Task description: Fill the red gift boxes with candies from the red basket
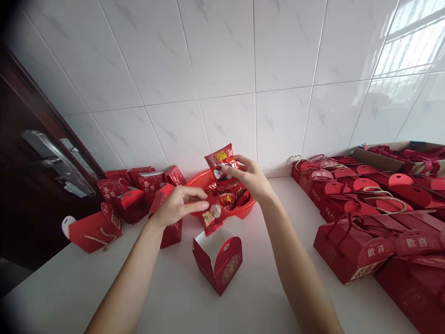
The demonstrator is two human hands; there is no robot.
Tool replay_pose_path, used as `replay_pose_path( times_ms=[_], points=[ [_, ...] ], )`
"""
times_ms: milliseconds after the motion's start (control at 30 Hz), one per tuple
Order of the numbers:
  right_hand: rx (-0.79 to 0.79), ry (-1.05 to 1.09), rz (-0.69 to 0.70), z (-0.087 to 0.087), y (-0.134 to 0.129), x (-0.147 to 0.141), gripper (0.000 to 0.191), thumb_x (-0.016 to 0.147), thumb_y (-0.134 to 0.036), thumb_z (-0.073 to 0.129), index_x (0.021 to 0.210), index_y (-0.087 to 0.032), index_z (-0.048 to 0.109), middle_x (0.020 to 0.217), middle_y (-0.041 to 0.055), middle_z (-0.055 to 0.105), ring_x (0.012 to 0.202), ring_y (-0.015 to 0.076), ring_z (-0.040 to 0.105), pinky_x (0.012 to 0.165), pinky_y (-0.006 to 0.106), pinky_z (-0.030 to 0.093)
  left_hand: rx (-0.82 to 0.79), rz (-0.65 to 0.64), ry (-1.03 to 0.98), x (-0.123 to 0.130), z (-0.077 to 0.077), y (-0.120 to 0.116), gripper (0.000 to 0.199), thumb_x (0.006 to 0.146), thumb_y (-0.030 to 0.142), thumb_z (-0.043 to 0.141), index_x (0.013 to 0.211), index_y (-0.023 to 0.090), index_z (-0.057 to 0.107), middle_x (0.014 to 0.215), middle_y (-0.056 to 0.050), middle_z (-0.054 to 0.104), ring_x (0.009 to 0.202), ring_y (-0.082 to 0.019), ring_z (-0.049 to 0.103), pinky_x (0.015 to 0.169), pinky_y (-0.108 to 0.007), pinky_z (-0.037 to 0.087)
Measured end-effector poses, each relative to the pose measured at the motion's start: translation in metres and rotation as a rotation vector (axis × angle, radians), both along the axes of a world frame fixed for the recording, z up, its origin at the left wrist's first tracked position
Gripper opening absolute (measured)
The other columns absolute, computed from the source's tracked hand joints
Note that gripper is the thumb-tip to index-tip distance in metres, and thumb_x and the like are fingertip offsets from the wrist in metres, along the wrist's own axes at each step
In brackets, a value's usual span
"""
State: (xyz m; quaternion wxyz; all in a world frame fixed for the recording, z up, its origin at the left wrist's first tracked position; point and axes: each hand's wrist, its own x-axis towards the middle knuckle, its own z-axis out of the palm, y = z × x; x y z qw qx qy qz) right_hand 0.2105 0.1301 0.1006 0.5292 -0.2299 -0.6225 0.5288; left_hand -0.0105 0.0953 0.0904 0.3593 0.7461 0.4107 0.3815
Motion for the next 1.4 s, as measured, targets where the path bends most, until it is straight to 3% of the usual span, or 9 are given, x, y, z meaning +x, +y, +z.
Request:
replay_pose_path(
  times_ms=[200, 333, 500, 633, 767, 900, 1000, 1133, 1400],
  points=[
    [0.077, -0.112, -0.034, 0.013, -0.028, -0.001, 0.039, 0.081, -0.044, 0.074, 0.109, -0.019, 0.064, 0.094, 0.0051, 0.073, 0.086, 0.0199, 0.071, 0.076, 0.034, 0.059, -0.080, -0.141, 0.442, 0.007, 0.005, -0.019, 0.016, 0.079, 0.032, 0.067, 0.084, 0.020, 0.076, 0.080, -0.002, 0.075, 0.075, -0.018, 0.066, 0.067, -0.026, 0.049],
    [0.086, -0.148, -0.008, 0.016, -0.035, 0.000, 0.039, 0.082, -0.043, 0.074, 0.111, -0.020, 0.062, 0.095, 0.0049, 0.074, 0.083, 0.0198, 0.072, 0.074, 0.033, 0.059, -0.087, -0.109, 0.548, 0.005, 0.008, -0.024, 0.022, 0.081, 0.034, 0.065, 0.096, 0.022, 0.077, 0.084, -0.002, 0.073, 0.075, -0.018, 0.065, 0.066, -0.025, 0.048],
    [0.065, -0.235, 0.034, 0.021, -0.041, 0.005, 0.045, 0.078, -0.043, 0.078, 0.111, -0.020, 0.058, 0.085, 0.0030, 0.072, 0.074, 0.0189, 0.070, 0.066, 0.031, 0.058, -0.029, -0.130, 0.731, -0.002, 0.016, -0.033, 0.020, 0.082, 0.038, 0.063, 0.086, 0.026, 0.079, 0.098, -0.004, 0.068, 0.092, -0.021, 0.062, 0.077, -0.027, 0.046],
    [0.165, -0.388, 0.174, 0.021, -0.041, 0.008, 0.035, 0.080, -0.035, 0.076, 0.107, -0.019, 0.061, 0.093, 0.0041, 0.072, 0.082, 0.0183, 0.069, 0.072, 0.031, 0.057, -0.108, -0.141, 0.839, -0.009, 0.018, -0.035, 0.024, 0.077, 0.041, 0.067, 0.090, 0.024, 0.079, 0.087, -0.002, 0.068, 0.078, -0.020, 0.062, 0.066, -0.026, 0.042],
    [0.328, -0.568, 0.249, 0.016, -0.035, 0.005, 0.024, 0.083, -0.025, 0.070, 0.106, -0.019, 0.066, 0.103, 0.0047, 0.070, 0.089, 0.0177, 0.067, 0.075, 0.028, 0.055, -0.197, -0.135, 0.830, -0.020, 0.018, -0.029, 0.051, 0.061, 0.038, 0.079, 0.109, 0.024, 0.074, 0.082, 0.001, 0.067, 0.070, -0.018, 0.060, 0.057, -0.024, 0.040],
    [0.422, -0.783, 0.338, 0.012, -0.032, -0.004, 0.028, 0.082, -0.021, 0.070, 0.109, -0.019, 0.070, 0.109, 0.0047, 0.071, 0.094, 0.0183, 0.066, 0.079, 0.027, 0.050, -0.256, -0.277, 0.696, -0.026, 0.016, -0.022, 0.034, 0.060, 0.029, 0.079, 0.093, 0.023, 0.074, 0.087, 0.002, 0.071, 0.080, -0.019, 0.062, 0.067, -0.024, 0.044],
    [0.421, -0.961, 0.403, 0.008, -0.035, -0.013, 0.032, 0.080, -0.020, 0.071, 0.112, -0.019, 0.072, 0.099, 0.0038, 0.073, 0.088, 0.0180, 0.066, 0.074, 0.025, 0.048, -0.226, -0.267, 0.740, -0.026, 0.014, -0.018, 0.040, 0.058, 0.030, 0.081, 0.096, 0.022, 0.073, 0.093, 0.000, 0.072, 0.085, -0.021, 0.062, 0.070, -0.025, 0.044],
    [0.386, -1.166, 0.372, 0.002, -0.041, -0.026, 0.038, 0.080, -0.021, 0.070, 0.118, -0.018, 0.070, 0.089, 0.0043, 0.071, 0.080, 0.0180, 0.064, 0.062, 0.024, 0.042, -0.193, -0.324, 0.759, -0.027, 0.013, -0.016, 0.043, 0.060, 0.034, 0.080, 0.100, 0.021, 0.072, 0.088, 0.001, 0.070, 0.082, -0.020, 0.061, 0.067, -0.024, 0.042],
    [0.437, -1.140, 0.281, 0.002, -0.047, -0.028, 0.025, 0.088, -0.022, 0.061, 0.111, -0.017, 0.071, 0.103, 0.0087, 0.073, 0.090, 0.0210, 0.066, 0.069, 0.027, 0.045, -0.198, -0.339, 0.755, -0.027, 0.013, -0.015, 0.045, 0.060, 0.035, 0.079, 0.103, 0.022, 0.073, 0.087, 0.002, 0.071, 0.078, -0.018, 0.061, 0.066, -0.023, 0.041]
  ],
)
